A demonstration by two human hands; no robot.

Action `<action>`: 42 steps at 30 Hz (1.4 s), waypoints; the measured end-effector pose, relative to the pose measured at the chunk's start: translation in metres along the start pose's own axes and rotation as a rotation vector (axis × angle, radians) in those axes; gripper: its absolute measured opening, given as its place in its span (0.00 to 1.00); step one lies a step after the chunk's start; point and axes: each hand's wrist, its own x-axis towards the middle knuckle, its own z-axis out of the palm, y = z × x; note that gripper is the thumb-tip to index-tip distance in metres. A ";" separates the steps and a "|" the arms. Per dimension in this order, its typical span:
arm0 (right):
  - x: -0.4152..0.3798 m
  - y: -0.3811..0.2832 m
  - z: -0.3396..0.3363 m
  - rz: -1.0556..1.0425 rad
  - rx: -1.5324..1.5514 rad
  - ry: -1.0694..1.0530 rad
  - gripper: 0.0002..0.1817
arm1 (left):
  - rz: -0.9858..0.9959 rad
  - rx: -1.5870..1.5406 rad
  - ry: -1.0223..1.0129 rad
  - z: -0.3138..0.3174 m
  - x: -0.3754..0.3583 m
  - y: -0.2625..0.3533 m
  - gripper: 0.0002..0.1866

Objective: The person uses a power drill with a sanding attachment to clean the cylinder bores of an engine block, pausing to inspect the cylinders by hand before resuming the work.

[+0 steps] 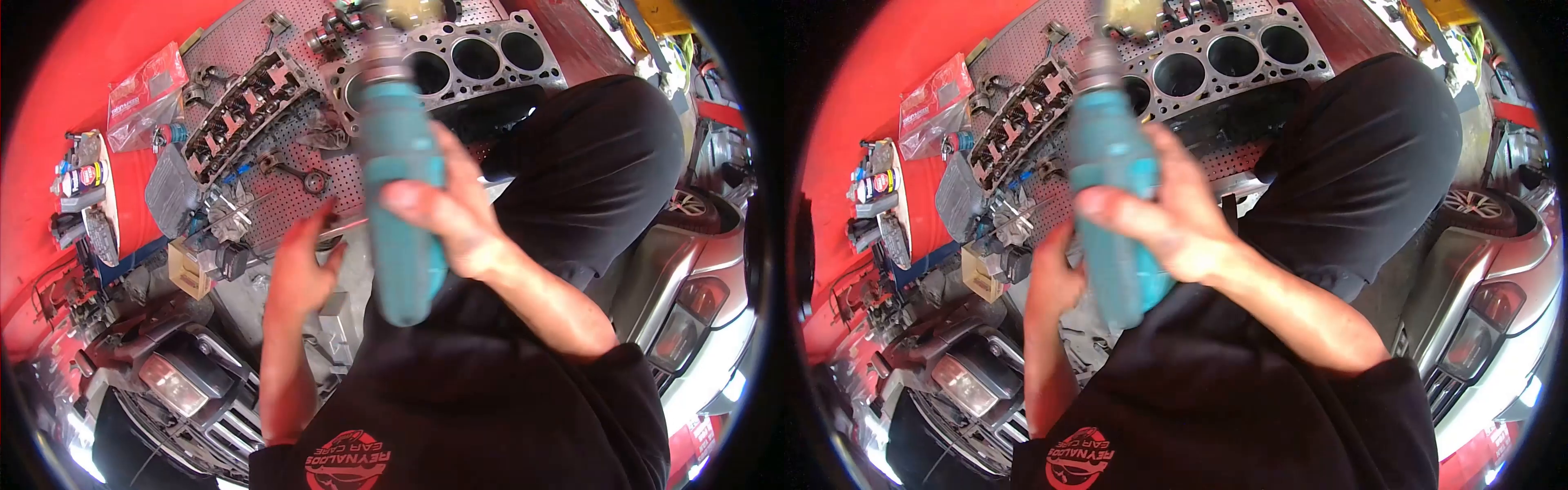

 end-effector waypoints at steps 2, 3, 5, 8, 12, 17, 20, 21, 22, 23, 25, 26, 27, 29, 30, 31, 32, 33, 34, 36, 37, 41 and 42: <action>-0.016 -0.005 -0.026 -0.008 -0.011 0.144 0.46 | 0.109 0.227 0.138 -0.011 0.032 0.003 0.36; -0.019 0.001 -0.042 -0.029 -0.011 0.190 0.45 | 0.139 0.342 0.175 -0.017 0.053 0.007 0.36; -0.025 0.007 -0.062 -0.057 0.046 0.287 0.45 | 0.298 0.702 0.149 -0.027 0.097 0.039 0.39; -0.033 0.014 -0.087 -0.082 0.116 0.392 0.46 | 0.650 1.109 0.063 -0.019 0.171 0.057 0.42; -0.046 0.016 -0.107 -0.098 0.195 0.357 0.49 | 0.762 1.574 -0.205 -0.001 0.252 0.086 0.37; -0.052 0.029 -0.109 -0.103 0.328 0.506 0.46 | 0.649 1.504 -0.563 0.006 0.270 0.115 0.35; -0.051 0.037 -0.112 -0.086 0.406 0.497 0.46 | 0.510 0.905 -0.736 -0.014 0.274 0.088 0.32; -0.050 0.038 -0.111 -0.087 0.427 0.499 0.46 | 0.239 0.703 -0.875 -0.029 0.263 0.113 0.31; -0.051 0.039 -0.113 -0.077 0.381 0.465 0.49 | -0.033 0.490 -0.992 -0.040 0.252 0.125 0.31; -0.049 0.036 -0.111 -0.088 0.374 0.469 0.50 | -0.047 0.335 -0.962 -0.050 0.243 0.112 0.28; -0.044 0.034 -0.108 -0.099 0.359 0.476 0.50 | -0.063 0.051 -0.833 -0.068 0.222 0.096 0.23; -0.042 0.036 -0.108 -0.093 0.353 0.478 0.50 | -0.074 0.025 -0.703 -0.071 0.212 0.089 0.23; -0.041 0.037 -0.107 -0.087 0.345 0.479 0.50 | -0.084 -0.001 -0.572 -0.070 0.202 0.078 0.22; -0.038 0.038 -0.106 -0.083 0.340 0.469 0.51 | -0.094 -0.016 -0.360 -0.065 0.191 0.064 0.22; -0.036 0.038 -0.106 -0.081 0.336 0.463 0.51 | -0.028 0.125 -0.314 -0.058 0.189 0.068 0.23; -0.035 0.036 -0.105 -0.076 0.330 0.454 0.52 | 0.035 0.267 -0.266 -0.049 0.188 0.075 0.25; -0.035 0.034 -0.104 -0.071 0.325 0.445 0.52 | 0.097 0.409 -0.219 -0.040 0.187 0.083 0.26; -0.035 0.033 -0.103 -0.067 0.320 0.434 0.52 | 0.268 0.650 -0.179 -0.030 0.191 0.088 0.33; -0.034 0.033 -0.102 -0.059 0.319 0.424 0.53 | 0.450 0.961 -0.161 -0.022 0.201 0.092 0.33; -0.034 0.034 -0.101 -0.045 0.318 0.404 0.53 | 0.669 1.353 -0.188 -0.006 0.234 0.091 0.34; -0.034 0.035 -0.100 -0.044 0.307 0.391 0.53 | 0.707 1.432 -0.240 0.004 0.250 0.089 0.35; -0.036 0.040 -0.097 -0.039 0.267 0.388 0.54 | 0.428 1.647 -0.556 0.028 0.277 0.132 0.31; -0.037 0.040 -0.095 -0.037 0.265 0.395 0.54 | 0.380 1.641 -0.586 0.030 0.279 0.130 0.31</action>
